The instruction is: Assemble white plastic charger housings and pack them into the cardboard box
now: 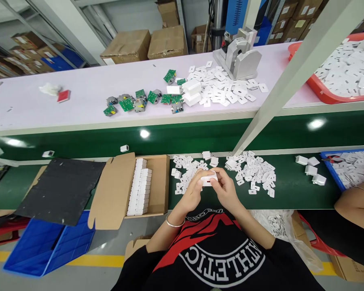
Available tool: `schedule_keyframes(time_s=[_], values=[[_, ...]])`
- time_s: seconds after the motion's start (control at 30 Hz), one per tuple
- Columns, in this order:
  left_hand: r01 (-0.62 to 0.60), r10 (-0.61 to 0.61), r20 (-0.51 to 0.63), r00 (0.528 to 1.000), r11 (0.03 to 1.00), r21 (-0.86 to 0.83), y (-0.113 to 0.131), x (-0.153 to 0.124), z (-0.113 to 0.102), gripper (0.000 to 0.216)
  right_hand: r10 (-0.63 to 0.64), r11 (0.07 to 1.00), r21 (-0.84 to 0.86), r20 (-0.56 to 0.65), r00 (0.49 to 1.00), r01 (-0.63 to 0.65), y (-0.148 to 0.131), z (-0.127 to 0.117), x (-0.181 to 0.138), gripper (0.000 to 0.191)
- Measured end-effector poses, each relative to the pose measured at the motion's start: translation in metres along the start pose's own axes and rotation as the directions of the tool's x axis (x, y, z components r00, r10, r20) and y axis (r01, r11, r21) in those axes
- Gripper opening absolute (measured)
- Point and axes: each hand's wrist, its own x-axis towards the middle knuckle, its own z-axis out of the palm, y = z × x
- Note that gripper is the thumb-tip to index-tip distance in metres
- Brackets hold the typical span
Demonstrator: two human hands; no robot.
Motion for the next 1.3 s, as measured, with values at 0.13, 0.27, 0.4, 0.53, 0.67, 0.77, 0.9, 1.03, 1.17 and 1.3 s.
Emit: schedule_keyframes(time_s=[0.13,0.27,0.4,0.53,0.67,0.77,0.9,1.03,1.17,1.3], values=[[0.001,0.0,-0.049,0.999,1.0,0.025,-0.002,-0.005,-0.004,0.048,0.009,1.0,-0.005,0.039,0.999,-0.009,0.0,0.004,-0.003,0.036],[-0.043,0.051,-0.115,0.992,0.997,0.069,-0.003,-0.009,-0.004,0.048,-0.005,1.0,0.004,0.067,0.998,0.004,-0.003,0.01,-0.005,0.037],[-0.048,0.056,-0.142,0.988,0.997,0.057,-0.003,-0.015,-0.008,0.048,0.032,0.999,0.025,0.055,0.998,-0.033,-0.001,0.018,-0.004,0.039],[0.051,-0.051,-0.059,0.997,0.999,0.008,-0.001,-0.022,-0.017,0.049,0.079,0.994,0.069,0.053,0.996,-0.082,0.006,0.026,0.001,0.041],[0.093,-0.095,-0.039,0.995,0.994,-0.059,-0.003,-0.029,-0.026,0.042,0.118,0.991,0.058,0.089,0.989,-0.123,0.009,0.033,0.004,0.042],[0.067,-0.075,-0.123,0.99,0.996,-0.066,-0.008,-0.033,-0.028,0.042,0.092,0.994,0.048,0.182,0.979,-0.103,0.009,0.037,0.005,0.039],[0.03,-0.037,-0.206,0.978,0.999,-0.035,-0.014,-0.041,-0.035,0.042,0.07,0.993,0.067,0.298,0.952,-0.094,0.012,0.044,0.007,0.04],[0.052,-0.053,-0.138,0.989,0.999,-0.006,-0.015,-0.047,-0.05,0.045,0.054,0.99,0.107,0.305,0.951,-0.091,0.02,0.055,0.008,0.041],[0.092,-0.084,-0.101,0.991,0.993,0.077,-0.018,-0.05,-0.065,0.052,0.08,0.983,0.125,0.375,0.924,-0.136,0.025,0.061,0.012,0.038],[0.141,-0.126,-0.122,0.985,0.981,0.13,-0.029,-0.053,-0.074,0.052,0.118,0.99,0.023,0.422,0.899,-0.14,0.03,0.061,0.024,0.039]])
